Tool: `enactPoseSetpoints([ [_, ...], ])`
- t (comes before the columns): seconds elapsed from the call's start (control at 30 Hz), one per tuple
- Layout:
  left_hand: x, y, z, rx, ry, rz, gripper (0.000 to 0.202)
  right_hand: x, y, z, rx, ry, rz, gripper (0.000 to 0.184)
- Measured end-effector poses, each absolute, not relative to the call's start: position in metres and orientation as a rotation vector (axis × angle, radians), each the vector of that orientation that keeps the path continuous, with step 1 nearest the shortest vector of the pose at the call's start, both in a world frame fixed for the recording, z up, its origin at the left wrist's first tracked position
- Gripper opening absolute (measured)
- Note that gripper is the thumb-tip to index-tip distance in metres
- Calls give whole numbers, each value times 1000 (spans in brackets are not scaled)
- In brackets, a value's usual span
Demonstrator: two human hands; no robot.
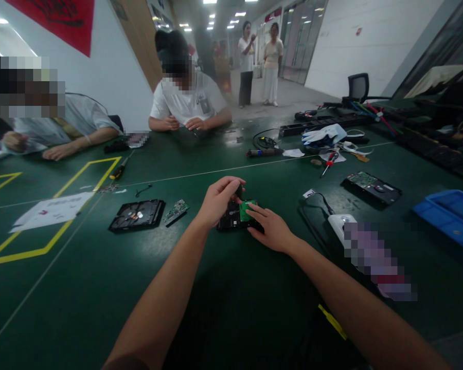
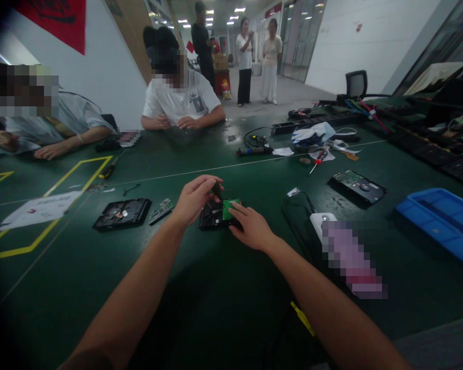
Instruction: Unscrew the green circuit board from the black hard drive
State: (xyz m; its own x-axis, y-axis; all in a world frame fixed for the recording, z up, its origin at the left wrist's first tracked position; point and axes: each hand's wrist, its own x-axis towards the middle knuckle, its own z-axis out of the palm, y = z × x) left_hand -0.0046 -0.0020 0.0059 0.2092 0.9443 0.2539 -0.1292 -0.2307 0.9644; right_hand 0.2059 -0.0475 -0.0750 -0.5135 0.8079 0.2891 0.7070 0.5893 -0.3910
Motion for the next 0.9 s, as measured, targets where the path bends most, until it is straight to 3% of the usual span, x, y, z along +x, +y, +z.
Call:
enactPoseSetpoints([
  [0.9,-4,-2,6,1262,785,1347,26,206,-48,-72,-1207,-2384,319,53],
])
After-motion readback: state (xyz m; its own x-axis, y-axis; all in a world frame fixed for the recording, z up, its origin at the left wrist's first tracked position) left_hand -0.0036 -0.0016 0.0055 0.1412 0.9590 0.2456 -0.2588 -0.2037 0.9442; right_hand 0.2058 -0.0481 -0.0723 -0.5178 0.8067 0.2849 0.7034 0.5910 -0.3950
